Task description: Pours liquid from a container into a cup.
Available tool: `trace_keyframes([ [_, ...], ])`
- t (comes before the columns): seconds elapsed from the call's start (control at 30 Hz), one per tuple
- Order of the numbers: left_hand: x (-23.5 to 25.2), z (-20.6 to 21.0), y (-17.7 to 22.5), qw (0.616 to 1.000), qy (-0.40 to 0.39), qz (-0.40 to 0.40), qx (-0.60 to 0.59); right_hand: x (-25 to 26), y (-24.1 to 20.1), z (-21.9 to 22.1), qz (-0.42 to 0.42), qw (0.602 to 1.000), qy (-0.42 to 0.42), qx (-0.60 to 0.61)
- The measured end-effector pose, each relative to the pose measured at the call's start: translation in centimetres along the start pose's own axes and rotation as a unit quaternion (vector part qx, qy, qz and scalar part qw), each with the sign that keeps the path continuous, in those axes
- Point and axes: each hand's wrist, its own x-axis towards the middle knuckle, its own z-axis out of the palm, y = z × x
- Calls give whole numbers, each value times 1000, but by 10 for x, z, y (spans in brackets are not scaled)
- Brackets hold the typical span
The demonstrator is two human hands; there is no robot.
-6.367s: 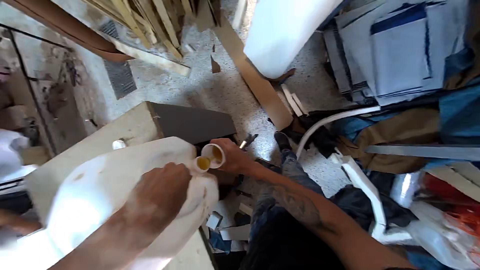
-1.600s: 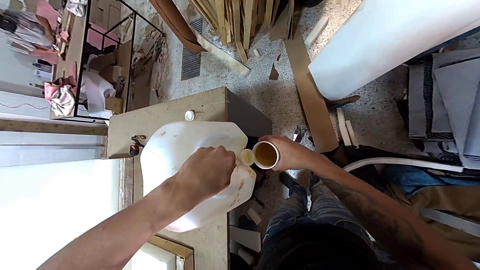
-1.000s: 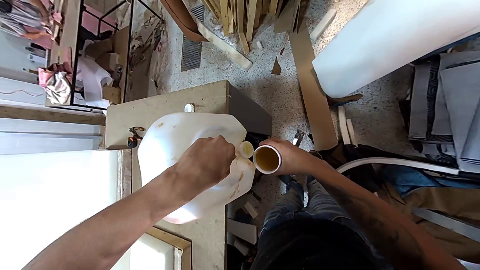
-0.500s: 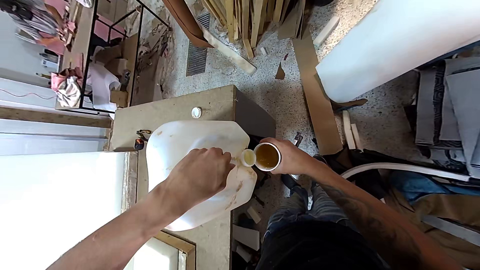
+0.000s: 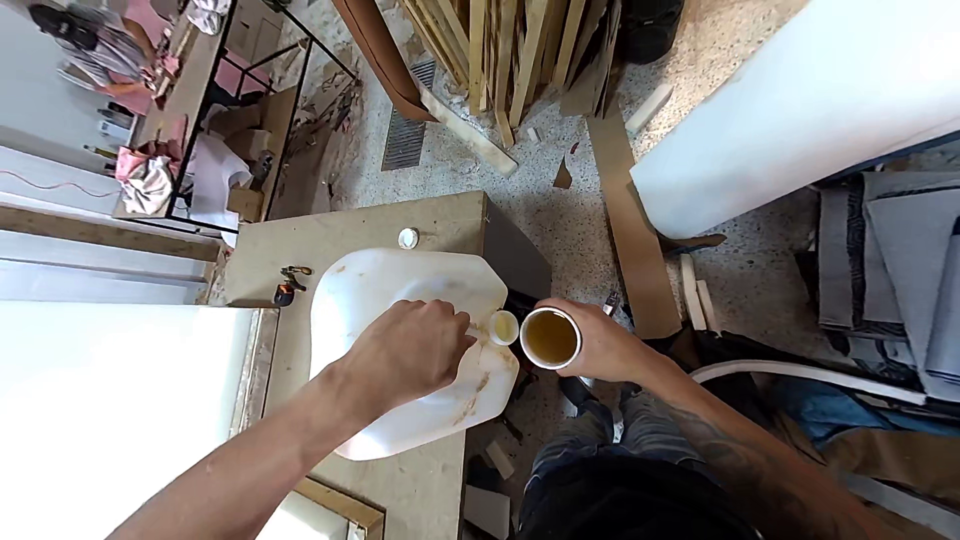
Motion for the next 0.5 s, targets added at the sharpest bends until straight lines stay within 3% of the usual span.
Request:
trace_keyframes([
  [0.13, -26, 9, -32, 996, 84, 31, 17, -5, -29, -9, -4, 998, 45, 39],
  [0.27, -66, 26, -109, 979, 197, 58, 8, -15, -58, -20, -5, 991, 127, 44],
  [0.4, -102, 53, -189, 964, 260, 17, -47, -21, -78, -31, -21, 979, 201, 36],
  [0.5, -112, 70, -213, 948, 303, 1, -99, -23, -83, -36, -31, 973, 230, 4],
])
